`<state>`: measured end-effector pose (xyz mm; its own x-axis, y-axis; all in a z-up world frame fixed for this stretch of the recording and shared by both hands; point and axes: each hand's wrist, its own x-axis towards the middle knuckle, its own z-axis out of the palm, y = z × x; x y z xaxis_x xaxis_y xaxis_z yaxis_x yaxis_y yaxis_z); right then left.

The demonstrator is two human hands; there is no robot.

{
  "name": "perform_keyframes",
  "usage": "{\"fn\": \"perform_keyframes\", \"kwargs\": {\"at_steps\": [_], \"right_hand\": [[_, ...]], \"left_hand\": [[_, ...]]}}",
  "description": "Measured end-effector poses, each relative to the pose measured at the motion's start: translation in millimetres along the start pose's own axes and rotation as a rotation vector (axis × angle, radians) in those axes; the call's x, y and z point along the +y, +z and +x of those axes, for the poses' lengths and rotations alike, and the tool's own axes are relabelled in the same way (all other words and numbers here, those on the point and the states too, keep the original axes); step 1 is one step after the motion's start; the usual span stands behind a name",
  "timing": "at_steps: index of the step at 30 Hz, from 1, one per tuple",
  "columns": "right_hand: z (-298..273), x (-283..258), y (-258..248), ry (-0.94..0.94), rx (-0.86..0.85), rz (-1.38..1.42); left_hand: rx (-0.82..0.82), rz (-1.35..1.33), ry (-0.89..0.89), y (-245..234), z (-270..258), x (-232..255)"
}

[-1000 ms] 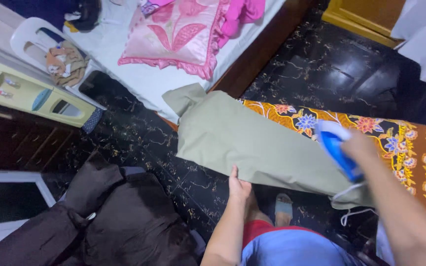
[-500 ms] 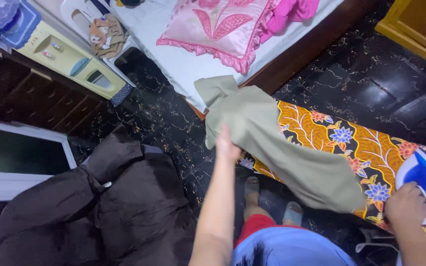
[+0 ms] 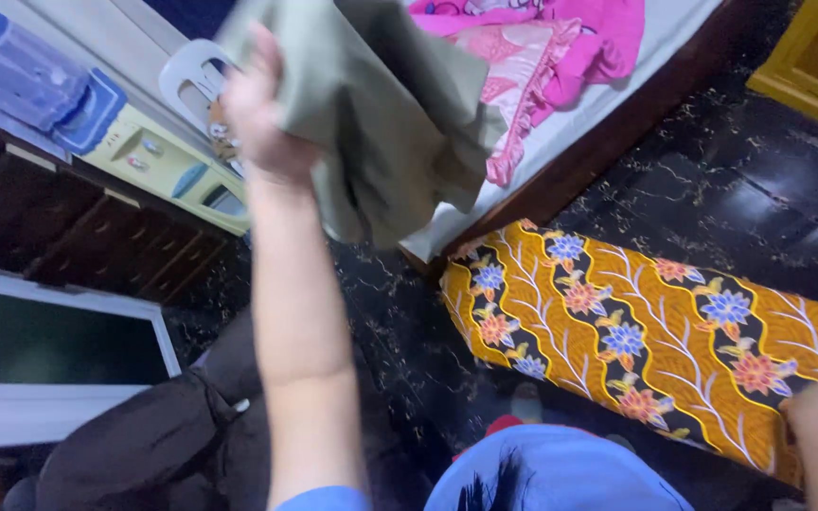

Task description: Ironing a pair of khaki trousers on an ironing board in a bedroom.

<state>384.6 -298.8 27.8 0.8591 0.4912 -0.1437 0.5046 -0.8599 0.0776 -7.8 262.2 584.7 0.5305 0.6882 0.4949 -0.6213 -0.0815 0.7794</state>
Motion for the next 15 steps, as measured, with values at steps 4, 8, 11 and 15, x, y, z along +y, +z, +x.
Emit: {"fn": "perform_keyframes", "kwargs": {"at_steps": [4, 8, 11, 15], "right_hand": [[41, -105, -13, -0.270, 0.140, 0.308], [-2, -285, -194, -0.664, 0.078, 1.005], [-14, -366, -243, -0.775, -0.037, 1.132], [10, -405, -217, -0.700, -0.067, 1.190]], "left_hand": [[-0.164, 0.781, 0.419, -10, 45, 64], [-0.186, 0.706, 0.411, -28, 88, 84], [-0.190, 0.630, 0.391, -50, 104, 99], [-0.194, 0.520, 0.350, -87, 121, 112]]}}
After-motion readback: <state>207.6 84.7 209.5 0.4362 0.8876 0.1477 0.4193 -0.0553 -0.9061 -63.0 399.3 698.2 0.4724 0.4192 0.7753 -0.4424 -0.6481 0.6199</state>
